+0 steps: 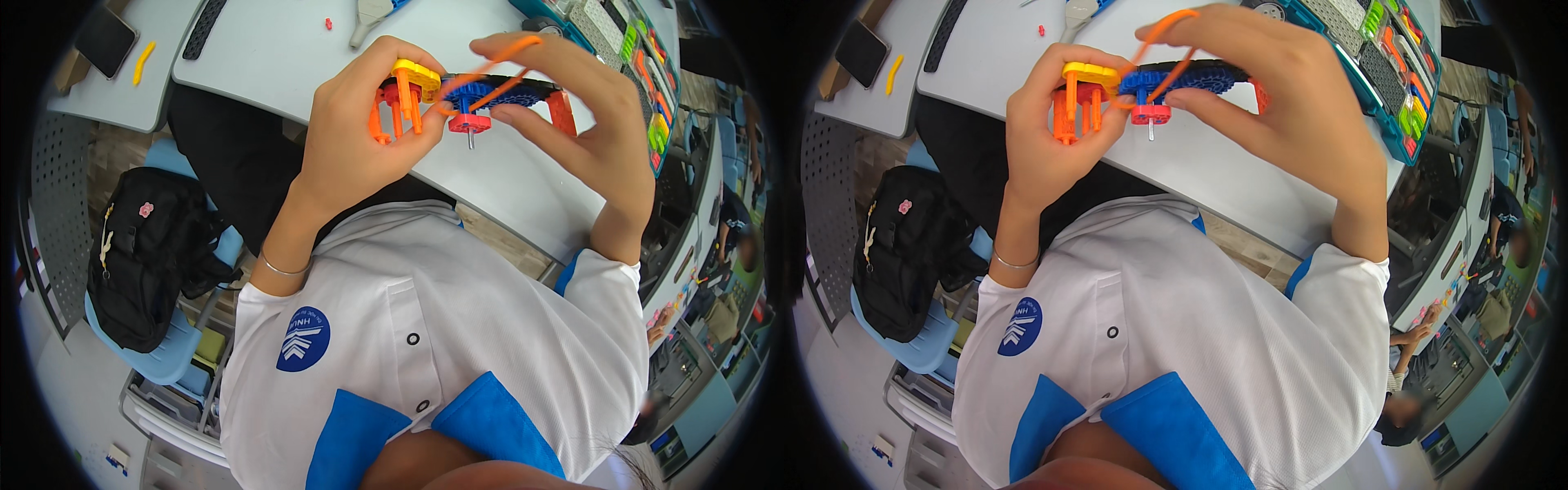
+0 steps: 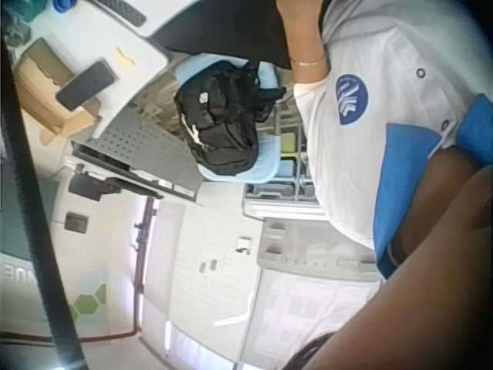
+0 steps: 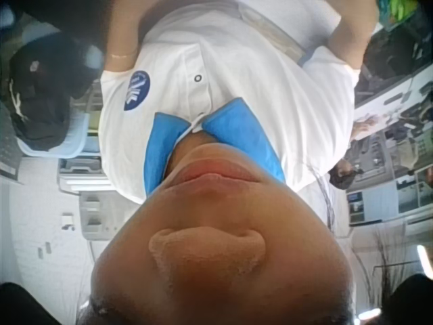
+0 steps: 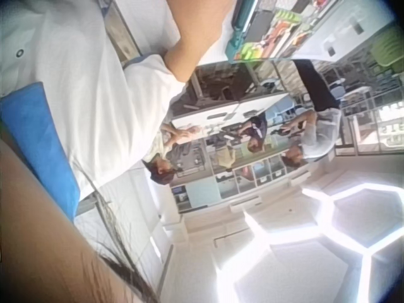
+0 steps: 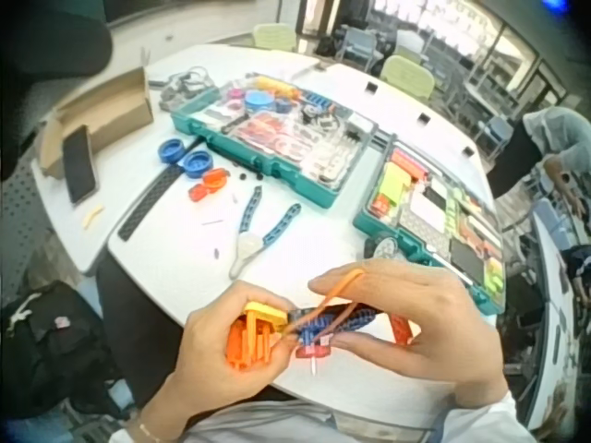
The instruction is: The person assembles a small mechanical device using colorful plastic gears, connectors, and a rubber band. They connect the gears to a black base, attach a rubber band, and then assemble a long black strip with red pieces before integrating it into the main structure.
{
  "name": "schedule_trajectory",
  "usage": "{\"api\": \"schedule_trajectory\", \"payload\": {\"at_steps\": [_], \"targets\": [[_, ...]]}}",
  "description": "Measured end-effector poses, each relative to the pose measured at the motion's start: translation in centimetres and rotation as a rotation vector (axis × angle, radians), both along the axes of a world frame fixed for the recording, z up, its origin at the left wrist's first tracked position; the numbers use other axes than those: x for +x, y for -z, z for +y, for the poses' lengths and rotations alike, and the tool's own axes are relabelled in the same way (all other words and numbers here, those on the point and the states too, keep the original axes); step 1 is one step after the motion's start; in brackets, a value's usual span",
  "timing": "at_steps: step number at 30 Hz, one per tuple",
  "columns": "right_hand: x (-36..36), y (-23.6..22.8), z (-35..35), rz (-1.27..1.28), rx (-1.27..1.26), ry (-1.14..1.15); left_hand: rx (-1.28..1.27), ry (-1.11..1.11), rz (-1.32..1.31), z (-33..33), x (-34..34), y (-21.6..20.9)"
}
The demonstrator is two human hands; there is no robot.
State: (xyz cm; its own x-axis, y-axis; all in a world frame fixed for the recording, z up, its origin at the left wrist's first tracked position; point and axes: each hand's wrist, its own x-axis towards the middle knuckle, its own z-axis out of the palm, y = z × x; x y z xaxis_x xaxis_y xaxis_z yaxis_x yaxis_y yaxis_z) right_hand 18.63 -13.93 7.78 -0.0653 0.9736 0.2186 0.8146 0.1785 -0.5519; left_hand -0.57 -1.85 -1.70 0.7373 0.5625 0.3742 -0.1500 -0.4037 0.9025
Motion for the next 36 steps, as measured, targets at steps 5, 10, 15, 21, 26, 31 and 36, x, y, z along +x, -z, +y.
{"api": "schedule_trajectory", "payload": {"at_steps": [5,10,15,21,26,31,36], "targets": [[1.0,-0.9,0.3,0.284,-0.070,0.038,-0.216,0.180,0.170,0.3,-0.3,-1.7],[2.1,2.1,1.4,0.488,-0.277,0.088,-0.308,0.257,0.241,0.6,-1.2,-3.5],[2.2,1.3,0.6,0.849,-0.631,-0.026,-0.518,0.278,0.198,0.8,-1.7,-2.8],[0.8,-0.7,1.0,0.715,-0.586,-0.014,-0.491,0.189,0.239,1.7,-2.1,-3.4],[-1.5,-0.8,1.5,0.428,-0.506,0.098,-0.314,0.165,0.358,1.5,-1.9,-3.2],[-0.8,1.0,1.6,0.576,-0.525,0.125,-0.347,0.231,0.418,2.4,-2.7,-4.4],[0.1,2.2,1.5,0.696,-0.514,0.180,-0.052,-0.285,0.240,9.6,-6.8,-6.0]]}}
